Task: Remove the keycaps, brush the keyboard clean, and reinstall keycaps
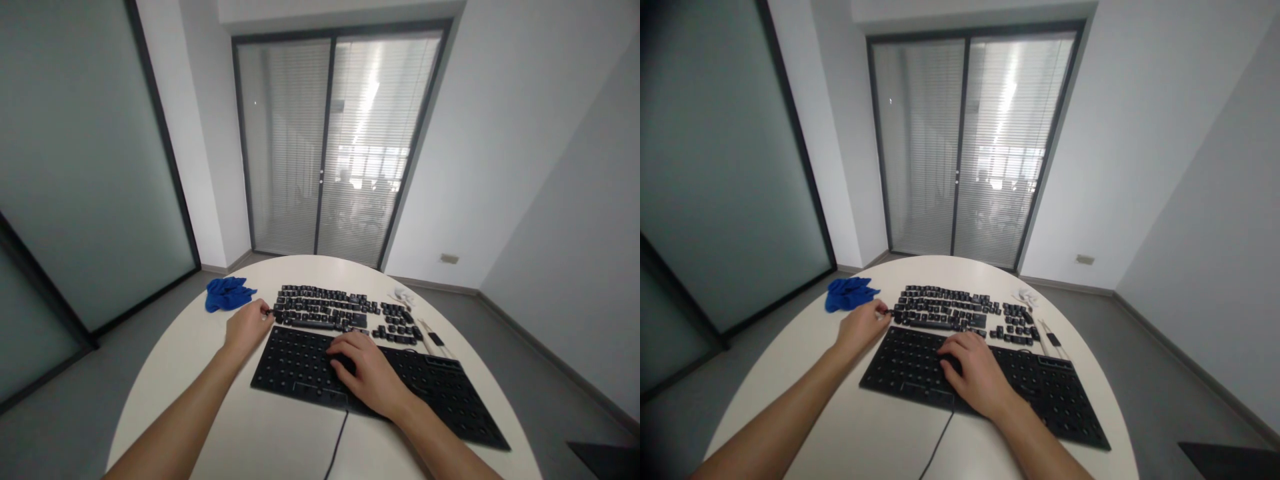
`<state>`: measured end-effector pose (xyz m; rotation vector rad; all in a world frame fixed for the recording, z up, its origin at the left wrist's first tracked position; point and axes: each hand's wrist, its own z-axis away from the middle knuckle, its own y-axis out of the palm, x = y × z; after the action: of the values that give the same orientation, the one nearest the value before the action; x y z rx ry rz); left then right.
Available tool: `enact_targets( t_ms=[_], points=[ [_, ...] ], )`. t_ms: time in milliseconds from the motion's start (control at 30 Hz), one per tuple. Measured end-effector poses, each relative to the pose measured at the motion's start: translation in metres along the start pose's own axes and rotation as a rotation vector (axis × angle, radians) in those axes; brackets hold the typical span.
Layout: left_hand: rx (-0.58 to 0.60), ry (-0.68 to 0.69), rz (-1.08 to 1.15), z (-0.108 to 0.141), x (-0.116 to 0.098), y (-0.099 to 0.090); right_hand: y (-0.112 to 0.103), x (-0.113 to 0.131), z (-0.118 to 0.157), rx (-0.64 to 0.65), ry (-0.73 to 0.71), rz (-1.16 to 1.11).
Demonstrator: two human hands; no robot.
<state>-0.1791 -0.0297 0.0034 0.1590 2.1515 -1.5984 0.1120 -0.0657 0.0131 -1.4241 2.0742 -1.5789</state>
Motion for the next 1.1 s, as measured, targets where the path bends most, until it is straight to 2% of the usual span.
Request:
enact_targets(
  t_ms=[133, 233, 367, 567, 700, 833, 900, 967, 1100],
  points=[
    [0.010, 0.054, 0.085, 0.012, -0.027, -0.006, 0.004, 0.002, 0.000, -0.139, 0.039, 0.026],
    [0.104, 0.162, 0.302, 0.029, -0.050, 0.000, 0.010, 0.003, -0.003, -0.211, 0.065, 0.047],
    [0.268, 0.252, 0.516, 0.050, -0.070, 0.013, 0.017, 0.001, -0.002, -0.216, 0.070, 0.053],
    [0.366, 0.271, 0.683, 0.059, -0.079, 0.022, 0.018, -0.005, 0.000, -0.156, 0.097, 0.016],
    [0.427, 0.331, 0.647, 0.050, -0.069, 0.012, 0.018, -0.008, -0.001, -0.185, 0.205, -0.085],
    [0.258, 0.296, 0.234, 0.030, -0.043, -0.004, 0.015, -0.008, -0.002, -0.174, 0.256, -0.161],
    [0.237, 0.277, 0.154, 0.018, -0.026, -0.009, 0.016, -0.007, -0.003, -0.157, 0.235, -0.176],
    [0.288, 0.310, 0.170, 0.008, -0.011, -0.010, 0.018, -0.004, -0.003, -0.134, 0.220, -0.161],
    [0.478, 0.444, 0.285, -0.004, 0.010, -0.008, 0.028, 0.010, -0.006, -0.078, 0.247, -0.128]
  ],
)
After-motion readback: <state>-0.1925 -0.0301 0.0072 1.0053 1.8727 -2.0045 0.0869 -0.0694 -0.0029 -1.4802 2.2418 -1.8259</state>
